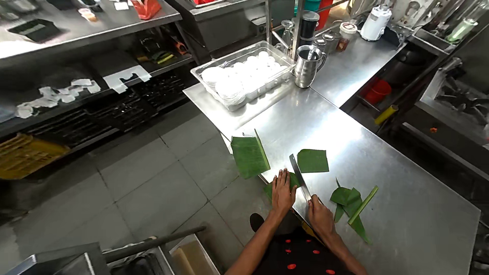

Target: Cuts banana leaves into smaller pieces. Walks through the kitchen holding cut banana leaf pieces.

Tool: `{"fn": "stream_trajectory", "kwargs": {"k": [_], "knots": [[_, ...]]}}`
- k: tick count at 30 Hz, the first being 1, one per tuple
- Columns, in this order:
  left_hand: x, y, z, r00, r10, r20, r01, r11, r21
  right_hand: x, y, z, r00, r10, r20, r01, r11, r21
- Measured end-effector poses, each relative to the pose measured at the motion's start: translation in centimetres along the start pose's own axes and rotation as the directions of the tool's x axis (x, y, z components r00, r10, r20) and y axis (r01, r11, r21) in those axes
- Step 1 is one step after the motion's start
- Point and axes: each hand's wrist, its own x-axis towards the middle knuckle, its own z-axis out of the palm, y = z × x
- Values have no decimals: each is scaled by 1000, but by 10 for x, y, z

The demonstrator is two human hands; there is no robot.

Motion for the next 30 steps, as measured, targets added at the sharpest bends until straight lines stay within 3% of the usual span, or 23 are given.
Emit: {"fn": "stream_trajectory", "kwargs": {"k": [8,14,20,25,30], "knots": [[5,-19,-12,989,129,69,-116,978,-176,-5,0,8,999,-44,-7,44,998,-42],[4,-13,-14,998,57,23,-58,998,39,6,-12,10,1000,3,4,-3,994,-109],[6,-8,-18,995,21,100,-27,998,65,47,-42,-2,991,15,134,5,989,-150],[9,-6,-26,995,47,85,-52,997,59,106,-77,-7,989,-80,126,85,996,-34],[8,-4,-29,996,-27,90,21,997,68,137,-97,-54,987,-121,106,81,943,324]]}}
